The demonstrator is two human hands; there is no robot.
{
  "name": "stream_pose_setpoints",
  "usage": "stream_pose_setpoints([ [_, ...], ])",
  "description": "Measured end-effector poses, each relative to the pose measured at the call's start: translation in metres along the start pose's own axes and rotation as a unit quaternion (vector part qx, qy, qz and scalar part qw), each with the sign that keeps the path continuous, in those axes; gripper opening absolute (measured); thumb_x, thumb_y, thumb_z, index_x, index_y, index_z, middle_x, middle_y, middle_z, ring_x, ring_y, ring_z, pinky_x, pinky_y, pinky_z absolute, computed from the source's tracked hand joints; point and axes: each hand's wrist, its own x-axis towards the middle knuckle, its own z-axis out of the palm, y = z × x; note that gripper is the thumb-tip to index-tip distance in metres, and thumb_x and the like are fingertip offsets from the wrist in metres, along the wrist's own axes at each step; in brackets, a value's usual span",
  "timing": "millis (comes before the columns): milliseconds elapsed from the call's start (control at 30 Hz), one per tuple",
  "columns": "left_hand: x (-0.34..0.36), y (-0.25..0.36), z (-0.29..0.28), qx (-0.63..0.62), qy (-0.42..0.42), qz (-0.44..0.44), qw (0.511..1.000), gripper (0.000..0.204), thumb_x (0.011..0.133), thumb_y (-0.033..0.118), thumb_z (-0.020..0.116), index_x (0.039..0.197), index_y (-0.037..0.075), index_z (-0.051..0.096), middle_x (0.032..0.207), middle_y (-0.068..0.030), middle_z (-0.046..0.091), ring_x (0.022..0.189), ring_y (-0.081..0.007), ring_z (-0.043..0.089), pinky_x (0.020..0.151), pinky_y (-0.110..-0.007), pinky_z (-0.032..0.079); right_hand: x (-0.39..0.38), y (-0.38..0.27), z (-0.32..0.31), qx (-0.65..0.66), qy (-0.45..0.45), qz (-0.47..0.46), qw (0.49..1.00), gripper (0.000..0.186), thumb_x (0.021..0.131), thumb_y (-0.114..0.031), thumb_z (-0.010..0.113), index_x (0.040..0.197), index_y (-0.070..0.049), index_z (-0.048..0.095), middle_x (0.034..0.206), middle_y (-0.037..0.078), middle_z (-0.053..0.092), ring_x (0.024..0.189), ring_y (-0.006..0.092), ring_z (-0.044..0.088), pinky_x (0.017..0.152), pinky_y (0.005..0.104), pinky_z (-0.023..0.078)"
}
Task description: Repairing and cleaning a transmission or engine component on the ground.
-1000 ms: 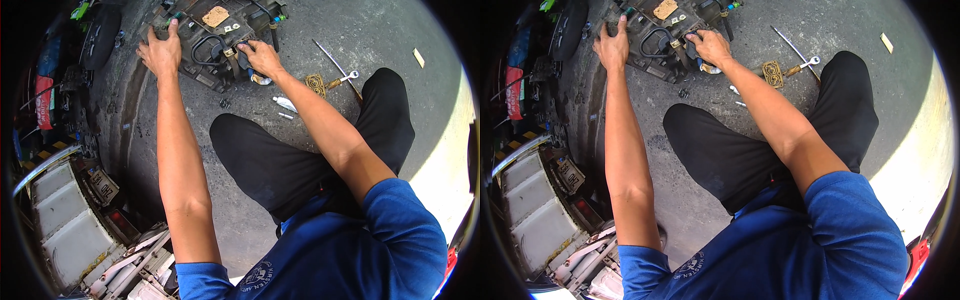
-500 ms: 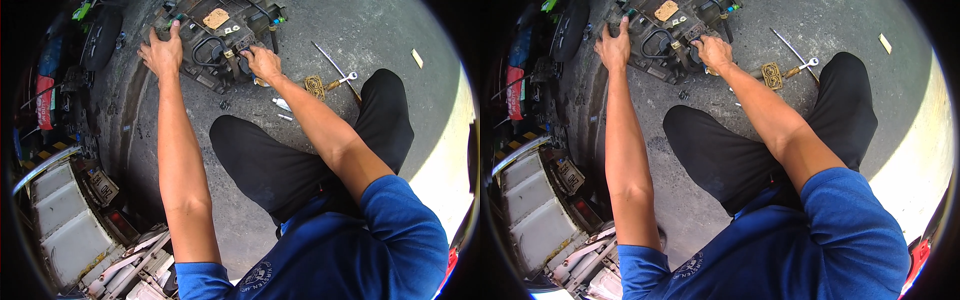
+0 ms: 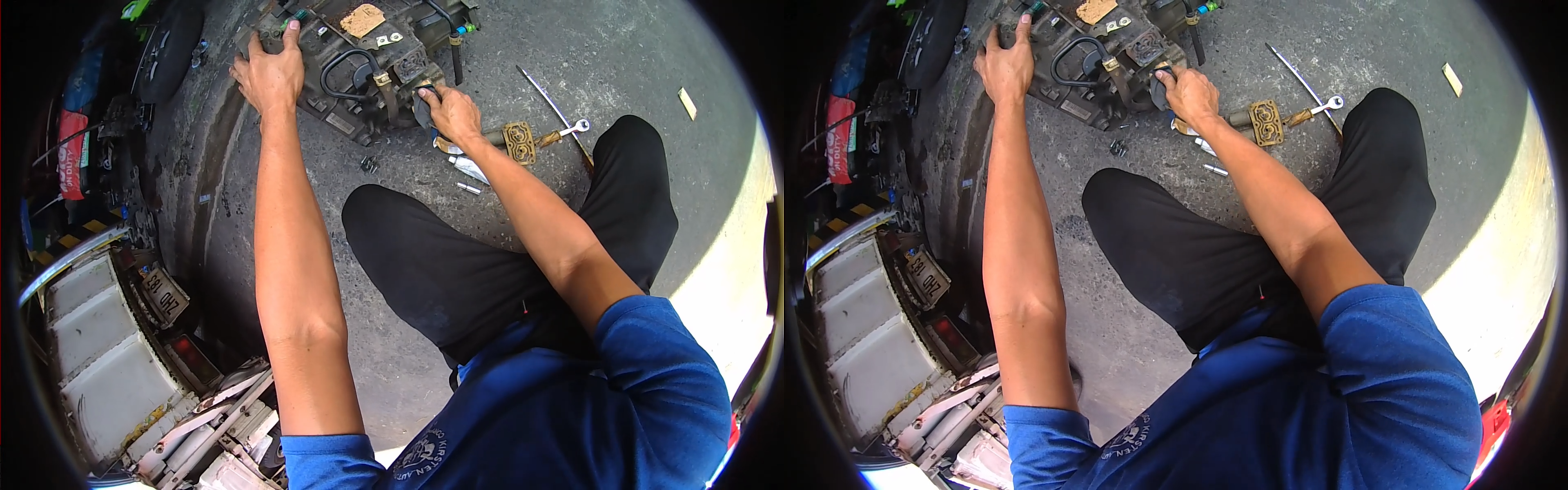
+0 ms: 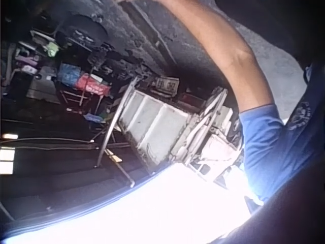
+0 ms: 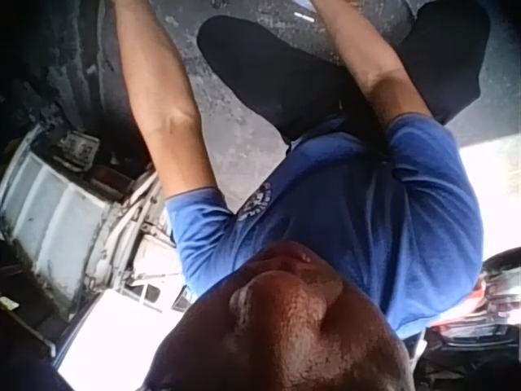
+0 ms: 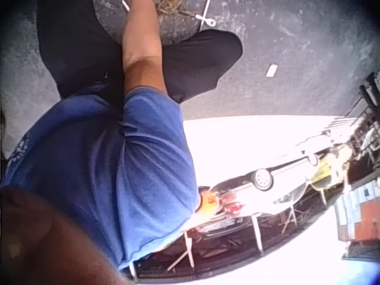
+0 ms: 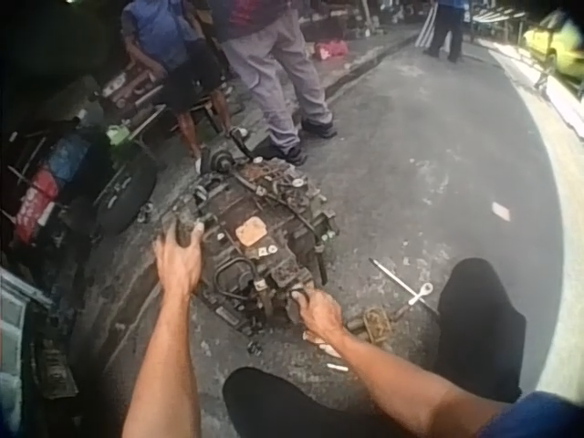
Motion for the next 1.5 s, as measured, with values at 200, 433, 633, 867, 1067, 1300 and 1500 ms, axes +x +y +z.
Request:
stream_pose_setpoints([
  [200,-0.001,0.002,-0.001,-0.001,0.001,0.0,1.0,0.087,0.084,0.072,0.055,0.145,0.011,0.046,0.15,-0.0342,0.031,0.144,-0.0483,0.022,0.117,-0.054,0.023,0.003,0.003,0.007,0.062,0.012,-0.045,0.997,0.048,0.096,-0.052,0.051,0.109,-0.009,0.069,0.107,0.019,0.068,0.103,0.0406,0.062,0.088,0.0498,0.048],
  [433,-0.001,0.001,0.001,0.003,-0.01,-0.011,1.0,0.088,0.083,0.072,0.056,0.145,0.011,0.046,0.149,-0.035,0.031,0.143,-0.0494,0.023,0.117,-0.053,0.024,0.027,-0.011,0.017,0.003,0.028,-0.052,0.998,0.045,0.094,-0.051,0.054,0.111,-0.012,0.07,0.112,0.018,0.068,0.108,0.0373,0.062,0.091,0.0471,0.048],
  [633,-0.001,-0.001,0.002,-0.008,-0.003,-0.003,1.0,0.088,0.083,0.071,0.057,0.145,0.01,0.046,0.149,-0.0353,0.031,0.143,-0.0496,0.023,0.117,-0.053,0.024,0.03,-0.008,0.008,-0.048,0.02,-0.087,0.995,0.041,0.095,-0.048,0.054,0.106,-0.013,0.072,0.103,0.017,0.07,0.101,0.038,0.065,0.087,0.0476,0.05],
  [867,-0.001,0.003,0.0,-0.006,0.007,0.009,1.0,0.088,0.083,0.071,0.057,0.146,0.011,0.046,0.149,-0.0343,0.031,0.143,-0.0491,0.023,0.117,-0.053,0.023,0.028,-0.01,-0.003,-0.153,0.001,-0.095,0.984,0.037,0.096,-0.042,0.055,0.109,-0.011,0.069,0.106,0.019,0.068,0.1,0.0391,0.065,0.086,0.0492,0.052],
  [1067,-0.001,0.006,-0.001,0.016,-0.017,-0.029,0.999,0.086,0.083,0.07,0.058,0.145,0.012,0.047,0.15,-0.0328,0.031,0.144,-0.0473,0.023,0.117,-0.054,0.024,0.006,0.004,-0.012,-0.053,0.012,-0.103,0.993,0.037,0.096,-0.04,0.056,0.11,-0.008,0.067,0.115,0.02,0.066,0.104,0.0402,0.064,0.088,0.0484,0.05],
  [1300,-0.001,0.005,-0.001,0.009,0.001,-0.012,1.0,0.085,0.084,0.069,0.058,0.145,0.011,0.047,0.149,-0.0336,0.033,0.143,-0.0474,0.024,0.116,-0.054,0.024,0.013,0.006,0.001,0.055,0.073,0.017,0.996,0.036,0.093,-0.036,0.056,0.113,-0.006,0.062,0.109,0.022,0.067,0.104,0.0445,0.062,0.09,0.0529,0.048],
  [1500,-0.001,0.005,-0.002,0.005,0.003,-0.008,1.0,0.085,0.084,0.068,0.059,0.144,0.011,0.048,0.148,-0.0343,0.033,0.143,-0.0481,0.025,0.116,-0.053,0.025,0.024,-0.005,0.0,0.062,0.115,0.066,0.989,0.033,0.09,-0.032,0.059,0.113,-0.008,0.062,0.112,0.02,0.065,0.106,0.0432,0.061,0.091,0.0526,0.048],
])
